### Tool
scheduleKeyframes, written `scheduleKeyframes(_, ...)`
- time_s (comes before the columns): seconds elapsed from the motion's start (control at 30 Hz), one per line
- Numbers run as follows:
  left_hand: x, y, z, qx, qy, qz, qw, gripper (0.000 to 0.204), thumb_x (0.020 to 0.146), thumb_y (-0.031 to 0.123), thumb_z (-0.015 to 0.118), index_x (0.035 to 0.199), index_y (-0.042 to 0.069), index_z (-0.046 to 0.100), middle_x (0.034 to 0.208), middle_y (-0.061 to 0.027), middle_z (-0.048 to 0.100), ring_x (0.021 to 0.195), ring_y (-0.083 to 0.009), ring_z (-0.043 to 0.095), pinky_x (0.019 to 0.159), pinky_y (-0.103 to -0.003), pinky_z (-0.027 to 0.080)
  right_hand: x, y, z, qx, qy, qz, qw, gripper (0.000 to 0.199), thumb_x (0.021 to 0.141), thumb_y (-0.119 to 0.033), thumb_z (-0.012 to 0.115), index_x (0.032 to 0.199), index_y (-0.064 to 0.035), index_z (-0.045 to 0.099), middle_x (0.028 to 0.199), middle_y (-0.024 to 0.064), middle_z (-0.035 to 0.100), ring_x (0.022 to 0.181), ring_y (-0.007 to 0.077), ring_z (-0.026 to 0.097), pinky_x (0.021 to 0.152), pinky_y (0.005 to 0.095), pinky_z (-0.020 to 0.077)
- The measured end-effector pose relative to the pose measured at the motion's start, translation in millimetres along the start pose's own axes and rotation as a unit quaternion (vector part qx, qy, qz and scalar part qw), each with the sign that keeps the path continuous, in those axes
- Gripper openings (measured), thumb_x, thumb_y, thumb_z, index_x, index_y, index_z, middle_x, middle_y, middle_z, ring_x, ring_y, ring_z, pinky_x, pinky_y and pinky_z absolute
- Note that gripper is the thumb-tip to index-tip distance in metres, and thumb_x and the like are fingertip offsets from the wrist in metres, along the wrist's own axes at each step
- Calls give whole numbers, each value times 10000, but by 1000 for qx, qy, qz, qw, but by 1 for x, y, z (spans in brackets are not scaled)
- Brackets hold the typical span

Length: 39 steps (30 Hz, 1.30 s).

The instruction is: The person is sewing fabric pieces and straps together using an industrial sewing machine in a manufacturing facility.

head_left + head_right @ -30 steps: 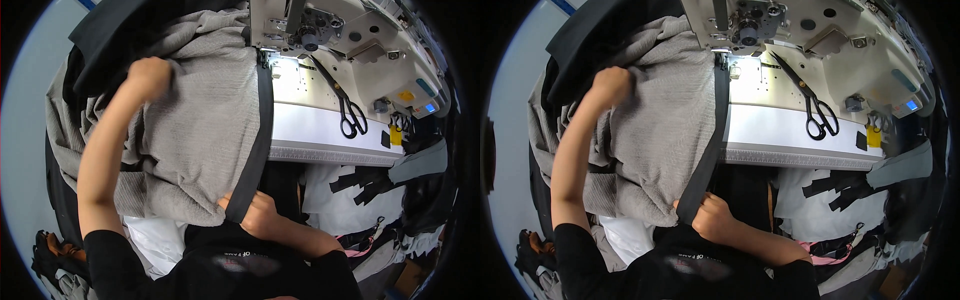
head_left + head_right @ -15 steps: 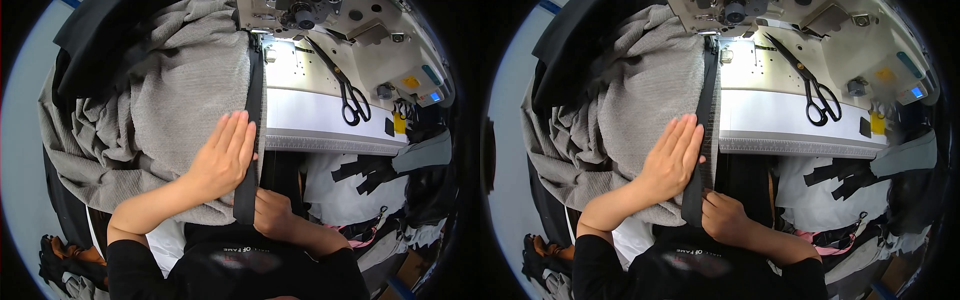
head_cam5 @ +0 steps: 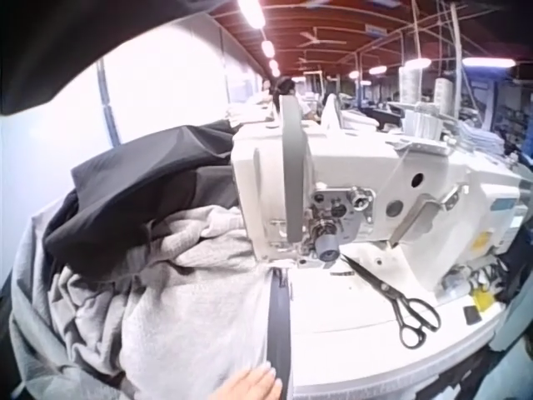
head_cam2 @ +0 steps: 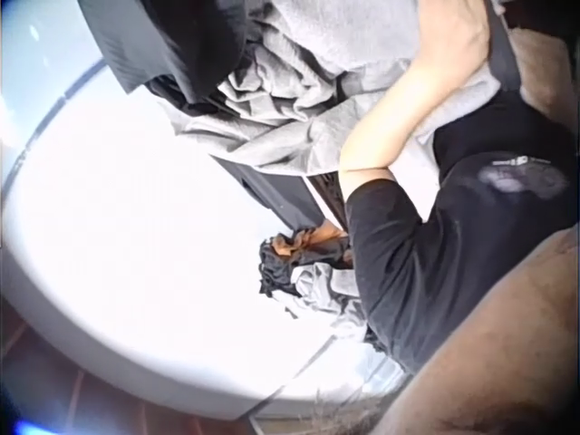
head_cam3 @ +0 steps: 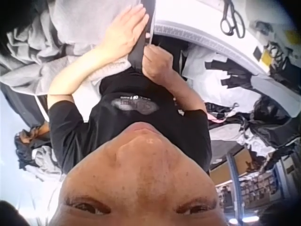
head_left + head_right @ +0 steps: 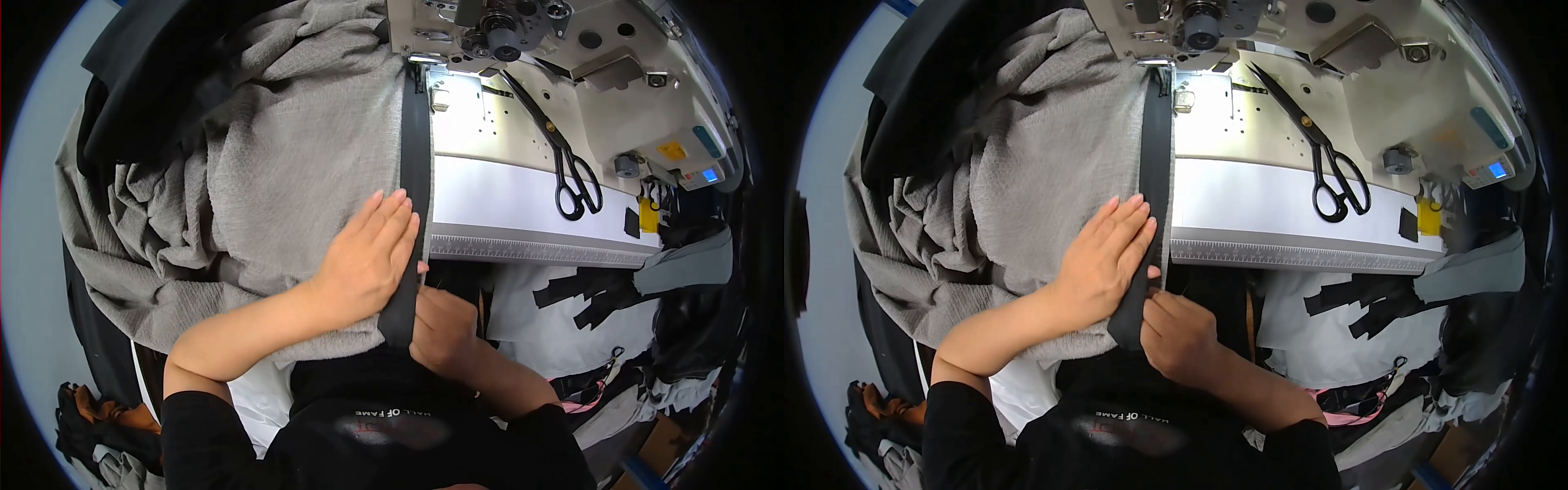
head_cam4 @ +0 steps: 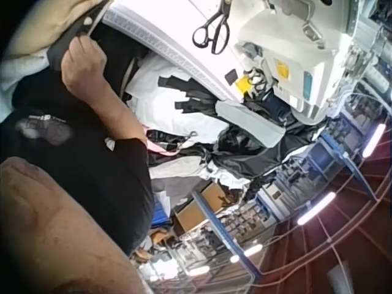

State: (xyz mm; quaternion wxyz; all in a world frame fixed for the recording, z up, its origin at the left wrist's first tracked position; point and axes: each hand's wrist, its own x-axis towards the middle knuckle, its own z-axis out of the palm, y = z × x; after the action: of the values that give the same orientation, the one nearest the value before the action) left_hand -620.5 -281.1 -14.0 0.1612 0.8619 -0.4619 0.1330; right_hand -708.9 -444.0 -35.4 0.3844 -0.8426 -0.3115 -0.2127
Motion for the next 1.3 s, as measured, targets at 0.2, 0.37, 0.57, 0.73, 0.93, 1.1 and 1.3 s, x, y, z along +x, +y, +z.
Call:
scheduleKeyframes(0.2, 7, -28, 0, -64, -1, -21, 998, 417, 903, 255, 668, 1227, -7, 662, 1268, -160, 639, 1299, -310, 558, 1131, -531, 361, 19, 22, 4, -9, 34, 7, 999, 157, 639, 16, 638, 791, 19, 598, 862, 145, 625, 782, 290, 679, 633, 347, 557)
scheduleKeyframes(0.37, 13, -51, -3, -121, -16, -17, 992, 300, 898, 172, 675, 1173, 59, 710, 1240, -92, 665, 1329, -273, 540, 1138, -550, 333, 40, 42, 12, -29, 107, -21, 994, 203, 687, 69, 645, 887, 30, 650, 866, 132, 660, 745, 279, 676, 618, 351, 541)
scheduleKeyframes(0.57, 30, -81, 0, -145, -43, -13, 988, 275, 912, 104, 643, 1174, 72, 719, 1227, -53, 658, 1373, -228, 489, 1170, -540, 246, 65, 62, 6, -11, 94, 3, 996, 188, 729, 72, 619, 901, 0, 639, 838, 116, 644, 675, 293, 626, 583, 382, 503)
scheduleKeyframes(0.73, 47, -102, 9, -139, -17, -17, 990, 222, 962, 111, 604, 1143, 54, 719, 1218, -60, 659, 1361, -231, 496, 1172, -508, 237, 87, 81, 0, -2, 78, 49, 996, 143, 775, 67, 604, 899, 8, 643, 805, 142, 626, 680, 326, 624, 592, 415, 494)
scheduleKeyframes(0.93, 78, -131, 13, -127, 5, 17, 992, 203, 978, 154, 581, 1069, 25, 708, 1187, -54, 658, 1325, -225, 520, 1162, -483, 249, 110, 93, -11, 34, 59, 143, 987, 162, 866, 5, 597, 997, -1, 693, 893, 163, 670, 769, 361, 656, 683, 406, 511)
scheduleKeyframes(1.1, 68, -123, 18, -75, 99, 0, 992, 246, 814, 48, 582, 1031, 54, 699, 1004, -96, 663, 963, -314, 645, 923, -447, 475, 65, 46, -10, -31, -108, 90, 990, 723, 769, -104, 721, 1385, 123, 417, 1475, 307, 416, 1355, 440, 432, 1150, 458, 349)
scheduleKeyframes(1.3, 8, -75, -52, -123, 202, -97, 967, 160, 841, 27, 664, 999, 29, 641, 880, -131, 659, 771, -341, 673, 665, -389, 540, -70, 15, -111, -14, -200, 503, 841, 343, 957, -252, 623, 1217, -34, 675, 1168, 191, 703, 882, 377, 719, 760, 432, 557)
